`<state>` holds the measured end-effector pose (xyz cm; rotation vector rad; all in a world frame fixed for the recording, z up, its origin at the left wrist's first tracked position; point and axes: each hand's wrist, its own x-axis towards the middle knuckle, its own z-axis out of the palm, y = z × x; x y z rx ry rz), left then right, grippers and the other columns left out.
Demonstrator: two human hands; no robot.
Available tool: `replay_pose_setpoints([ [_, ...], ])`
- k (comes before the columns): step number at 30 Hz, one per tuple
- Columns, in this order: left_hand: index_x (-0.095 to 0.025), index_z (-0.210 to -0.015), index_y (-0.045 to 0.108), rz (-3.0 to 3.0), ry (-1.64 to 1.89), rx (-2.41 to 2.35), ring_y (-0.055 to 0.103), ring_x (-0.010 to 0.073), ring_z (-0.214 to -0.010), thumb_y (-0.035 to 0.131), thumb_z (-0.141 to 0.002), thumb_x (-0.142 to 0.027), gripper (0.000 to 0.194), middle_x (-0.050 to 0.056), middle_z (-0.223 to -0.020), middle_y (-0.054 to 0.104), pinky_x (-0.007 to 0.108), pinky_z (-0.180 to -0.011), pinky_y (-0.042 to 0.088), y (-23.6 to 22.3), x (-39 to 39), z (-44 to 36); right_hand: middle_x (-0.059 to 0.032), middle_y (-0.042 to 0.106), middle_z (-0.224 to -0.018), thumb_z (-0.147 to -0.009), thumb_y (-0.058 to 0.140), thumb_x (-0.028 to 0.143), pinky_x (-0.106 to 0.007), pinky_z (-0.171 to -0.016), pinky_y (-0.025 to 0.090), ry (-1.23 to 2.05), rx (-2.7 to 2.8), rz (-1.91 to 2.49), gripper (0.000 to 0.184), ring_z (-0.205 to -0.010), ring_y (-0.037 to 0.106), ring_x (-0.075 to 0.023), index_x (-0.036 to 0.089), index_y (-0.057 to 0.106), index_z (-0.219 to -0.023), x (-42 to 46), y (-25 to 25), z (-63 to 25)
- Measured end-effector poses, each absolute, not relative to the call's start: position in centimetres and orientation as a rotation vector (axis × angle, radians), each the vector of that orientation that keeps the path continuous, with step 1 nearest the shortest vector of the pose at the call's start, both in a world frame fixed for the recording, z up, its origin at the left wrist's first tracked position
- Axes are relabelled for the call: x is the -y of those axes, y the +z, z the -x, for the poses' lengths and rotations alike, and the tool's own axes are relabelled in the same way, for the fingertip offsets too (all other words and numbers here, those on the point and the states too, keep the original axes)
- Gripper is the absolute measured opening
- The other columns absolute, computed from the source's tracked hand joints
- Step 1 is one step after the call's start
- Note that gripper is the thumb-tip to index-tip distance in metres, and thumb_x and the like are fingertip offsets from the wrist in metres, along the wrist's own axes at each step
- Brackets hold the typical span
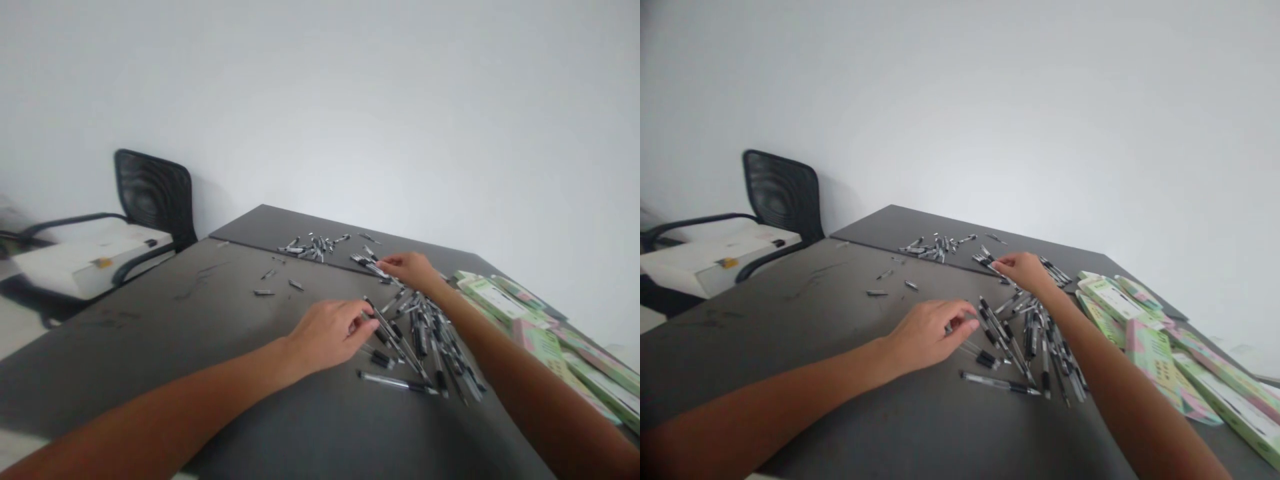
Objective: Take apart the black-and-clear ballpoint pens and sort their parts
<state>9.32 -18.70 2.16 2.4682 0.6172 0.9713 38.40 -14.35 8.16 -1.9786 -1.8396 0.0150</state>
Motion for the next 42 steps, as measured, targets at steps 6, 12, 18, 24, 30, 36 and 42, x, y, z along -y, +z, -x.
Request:
replay_pose_setpoints([
  [6,-0.018,-0.116,0.073,-2.658,1.069,-0.485,0.079,0.023,-0.086,0.063,-0.106,-0.031,0.019,0.004,-0.096,0.083,0.035,-0.083,0.058,1.5,18.4,-9.6,-0.006,0.088,-0.094,-0.09,0.075,0.05,-0.03,-0.073,0.052,-0.102,2.047,2.201,0.028,-0.091,0.08,-0.027,0.028,0.091,-0.099,8.0,6.0,-37.6],
  [12,-0.017,-0.109,0.073,-2.759,1.019,-0.473,0.079,0.0242,-0.087,0.06,-0.108,-0.032,0.02,0.005,-0.096,0.082,0.036,-0.079,0.058,2.0,18.5,-9.5,-0.0062,0.088,-0.109,-0.092,0.075,0.051,-0.031,-0.078,0.056,-0.166,2.087,2.339,0.031,-0.103,0.08,-0.029,0.032,0.09,-0.111,5.8,5.0,-37.1],
  [18,-0.018,-0.107,0.073,-2.79,1.005,-0.44,0.078,0.0228,-0.086,0.057,-0.109,-0.033,0.022,0.005,-0.094,0.082,0.034,-0.078,0.057,2.0,18.6,-9.5,-0.0061,0.087,-0.112,-0.095,0.071,0.053,-0.031,-0.082,0.057,-0.198,2.073,2.373,0.034,-0.106,0.079,-0.0281,0.034,0.089,-0.117,5.2,4.5,-37.2],
  [24,-0.018,-0.105,0.073,-2.809,0.989,-0.418,0.078,0.0234,-0.088,0.059,-0.108,-0.032,0.02,0.003,-0.094,0.081,0.036,-0.077,0.057,2.0,18.6,-9.6,-0.0075,0.086,-0.114,-0.099,0.07,0.052,-0.035,-0.089,0.058,-0.207,2.048,2.394,0.034,-0.109,0.079,-0.0285,0.03,0.087,-0.118,5.6,4.4,-37.6],
  [30,-0.018,-0.104,0.073,-2.797,0.97,-0.403,0.077,0.0233,-0.086,0.058,-0.108,-0.031,0.02,0.003,-0.094,0.08,0.036,-0.078,0.057,1.8,18.6,-9.5,-0.0085,0.079,-0.118,-0.105,0.068,0.048,-0.047,-0.098,0.061,-0.176,2.045,2.418,0.034,-0.108,0.075,-0.0237,0.02,0.076,-0.121,6.4,4.6,-37.1],
  [36,-0.018,-0.103,0.073,-2.794,0.976,-0.41,0.077,0.0243,-0.086,0.06,-0.107,-0.03,0.018,0.004,-0.094,0.08,0.037,-0.078,0.057,1.7,18.6,-9.5,-0.0078,0.078,-0.117,-0.104,0.07,0.046,-0.045,-0.095,0.062,-0.204,2.056,2.354,0.03,-0.104,0.075,-0.0224,0.019,0.075,-0.118,6.5,4.4,-37.3],
  [42,-0.018,-0.098,0.073,-2.78,1.023,-0.392,0.076,0.0223,-0.081,0.063,-0.105,-0.026,0.014,0.002,-0.087,0.078,0.035,-0.076,0.057,1.7,18.6,-9.4,-0.0124,0.083,-0.121,-0.112,0.048,0.048,-0.036,-0.104,0.051,-0.45,1.94,2.128,0.043,-0.117,0.073,-0.0272,0.023,0.082,-0.122,6.9,5.6,-39.6],
])
